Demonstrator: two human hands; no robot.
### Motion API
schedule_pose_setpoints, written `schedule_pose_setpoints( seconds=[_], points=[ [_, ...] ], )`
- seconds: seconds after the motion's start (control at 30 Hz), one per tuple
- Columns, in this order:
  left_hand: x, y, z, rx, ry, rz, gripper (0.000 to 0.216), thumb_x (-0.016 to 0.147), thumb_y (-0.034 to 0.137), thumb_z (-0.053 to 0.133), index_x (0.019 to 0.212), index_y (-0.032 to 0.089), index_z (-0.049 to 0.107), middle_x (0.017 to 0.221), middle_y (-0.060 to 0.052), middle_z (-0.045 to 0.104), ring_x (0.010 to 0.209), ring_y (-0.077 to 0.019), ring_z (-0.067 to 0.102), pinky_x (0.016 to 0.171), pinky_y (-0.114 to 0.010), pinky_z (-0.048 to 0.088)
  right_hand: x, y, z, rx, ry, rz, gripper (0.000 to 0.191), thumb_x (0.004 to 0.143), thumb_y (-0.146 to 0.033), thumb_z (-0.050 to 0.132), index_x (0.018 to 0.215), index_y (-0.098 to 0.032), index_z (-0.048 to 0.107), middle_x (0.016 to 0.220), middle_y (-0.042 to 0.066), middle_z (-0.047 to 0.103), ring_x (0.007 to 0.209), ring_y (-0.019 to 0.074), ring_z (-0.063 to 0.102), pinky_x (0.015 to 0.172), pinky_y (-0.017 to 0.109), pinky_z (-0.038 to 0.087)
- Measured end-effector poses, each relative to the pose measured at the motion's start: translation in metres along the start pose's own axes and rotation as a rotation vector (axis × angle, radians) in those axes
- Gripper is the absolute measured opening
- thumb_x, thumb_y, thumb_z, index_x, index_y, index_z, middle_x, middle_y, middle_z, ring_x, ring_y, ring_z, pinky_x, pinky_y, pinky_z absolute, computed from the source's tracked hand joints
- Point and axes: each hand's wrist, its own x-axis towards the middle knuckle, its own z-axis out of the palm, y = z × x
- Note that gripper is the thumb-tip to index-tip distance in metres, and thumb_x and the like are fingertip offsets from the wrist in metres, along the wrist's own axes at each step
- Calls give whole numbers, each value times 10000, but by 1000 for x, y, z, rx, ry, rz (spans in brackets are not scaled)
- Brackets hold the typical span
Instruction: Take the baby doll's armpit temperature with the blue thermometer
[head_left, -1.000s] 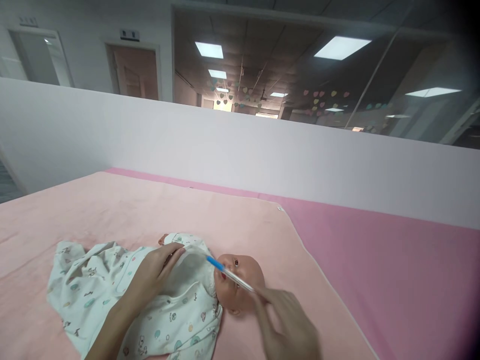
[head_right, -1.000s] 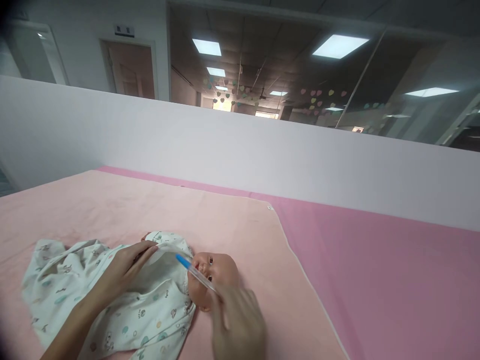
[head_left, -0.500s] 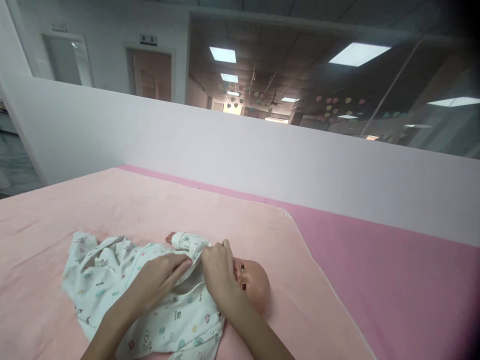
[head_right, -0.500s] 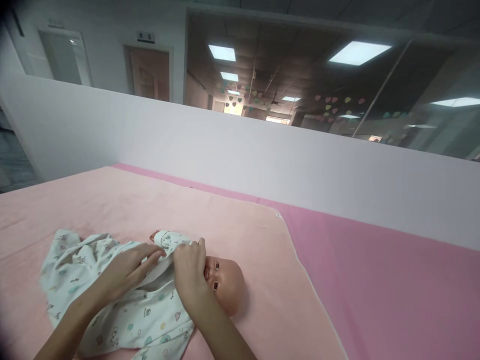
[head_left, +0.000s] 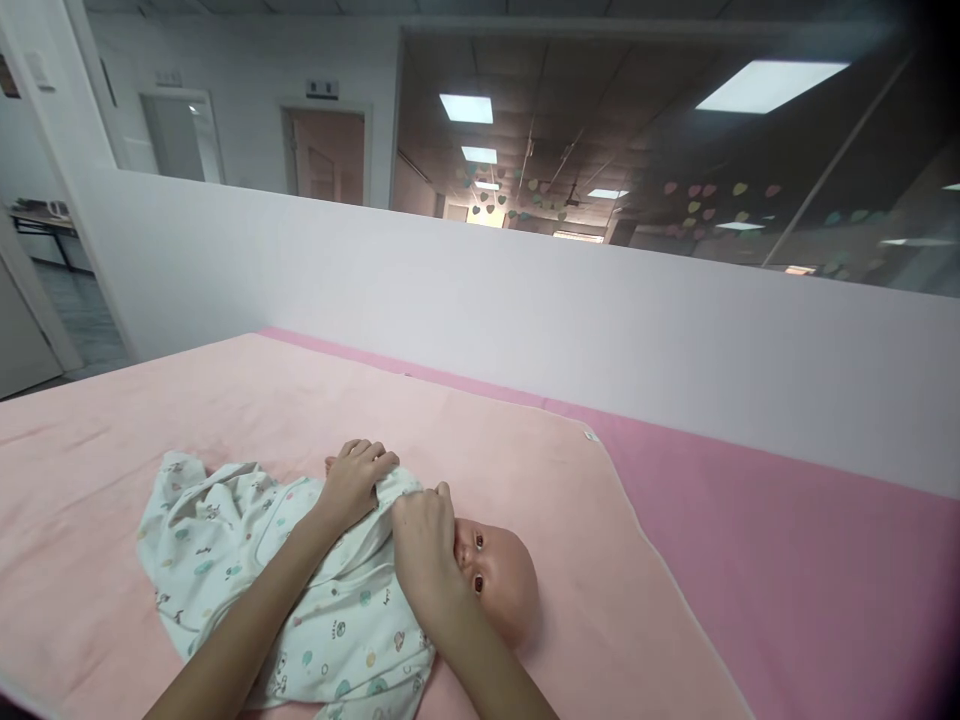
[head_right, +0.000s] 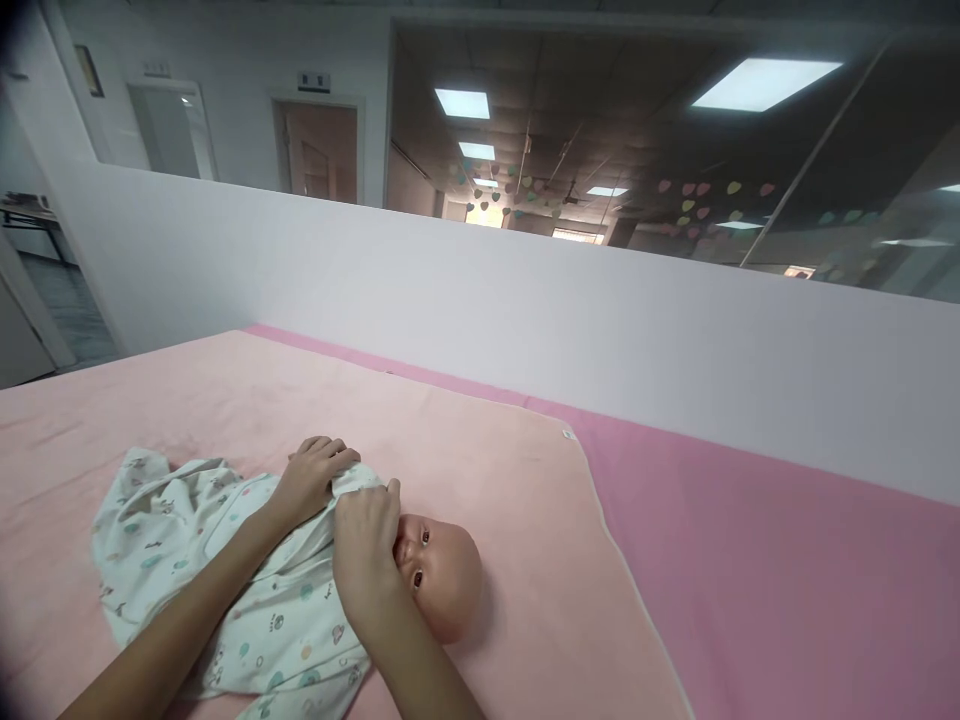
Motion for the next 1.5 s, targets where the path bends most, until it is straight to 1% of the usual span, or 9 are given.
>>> schedule_pose_setpoints(
  seconds=[0.13, 0.33, 0.47, 0.6, 0.77, 1.03, 1.17, 1.37, 1.5],
  points=[
    [-10, 4, -10, -72, 1, 37, 290, 733, 56, 427, 881, 204, 628, 942, -75, 598, 905, -235, 494, 829, -373, 356, 1, -5, 11, -27, 3, 9, 260, 770, 52, 419, 701, -151, 565, 654, 55, 601, 704, 172, 598, 758, 322, 392],
    [-18, -1, -5, -236, -139, 25, 250, 705, 88, 451, 855, 190, 622, 919, -76, 644, 925, -230, 564, 823, -322, 400, -4, -8, 18, -51, 135, 54, 317, 751, -58, 519, 1061, -127, 510, 895, 114, 606, 834, 225, 575, 757, 360, 410],
    [-17, -2, -4, -180, -204, -24, 178, 704, 115, 458, 789, 190, 596, 773, -65, 645, 830, -236, 587, 764, -316, 408, -7, 1, 10, 42, 158, -200, 358, 698, -71, 560, 1041, -155, 505, 1089, 123, 555, 997, 229, 514, 820, 349, 389],
    [-16, 0, -5, -148, -197, -43, 167, 691, 159, 469, 812, 197, 579, 740, -53, 647, 803, -235, 592, 754, -309, 403, -11, 16, -5, 248, -10, -377, 245, 731, -14, 470, 904, -176, 534, 909, 31, 612, 850, 153, 553, 736, 261, 388],
    [-16, -1, -5, -110, -213, -70, 287, 619, 97, 468, 868, 195, 573, 772, -54, 652, 862, -249, 586, 747, -298, 397, -19, 34, -19, 392, -154, -379, 425, 679, -44, 541, 1057, -238, 548, 904, -19, 651, 857, 152, 571, 616, 204, 372],
    [-17, -1, -4, -63, -211, -60, 344, 598, 31, 436, 876, 190, 560, 785, -53, 650, 860, -244, 580, 732, -288, 376, -20, 63, -28, 727, -476, -365, 216, 689, -193, 624, 897, -181, 680, 797, -8, 701, 743, 115, 625, 585, 165, 427],
    [-17, -1, -3, -57, -208, -63, 369, 579, 26, 433, 885, 186, 562, 803, -57, 650, 890, -252, 577, 734, -288, 377, -20, 87, -33, 926, -450, -331, 200, 731, -239, 589, 879, -166, 703, 842, 10, 710, 794, 131, 633, 670, 186, 457],
    [-17, -2, -3, -55, -226, -66, 354, 585, 42, 443, 887, 184, 561, 804, -60, 644, 867, -247, 573, 746, -290, 379, -11, 123, -7, 1201, -167, -130, 377, 823, -398, 503, 998, -116, 681, 1085, 99, 659, 1047, 183, 583, 918, 300, 429],
    [-16, -3, -2, -56, -238, -88, 375, 562, 40, 444, 889, 186, 556, 827, -60, 645, 896, -249, 567, 760, -291, 378, -4, 133, 11, 1245, -334, -128, 479, 741, -506, 590, 1020, -128, 683, 1164, 114, 618, 1123, 240, 541, 963, 355, 404]
  ],
)
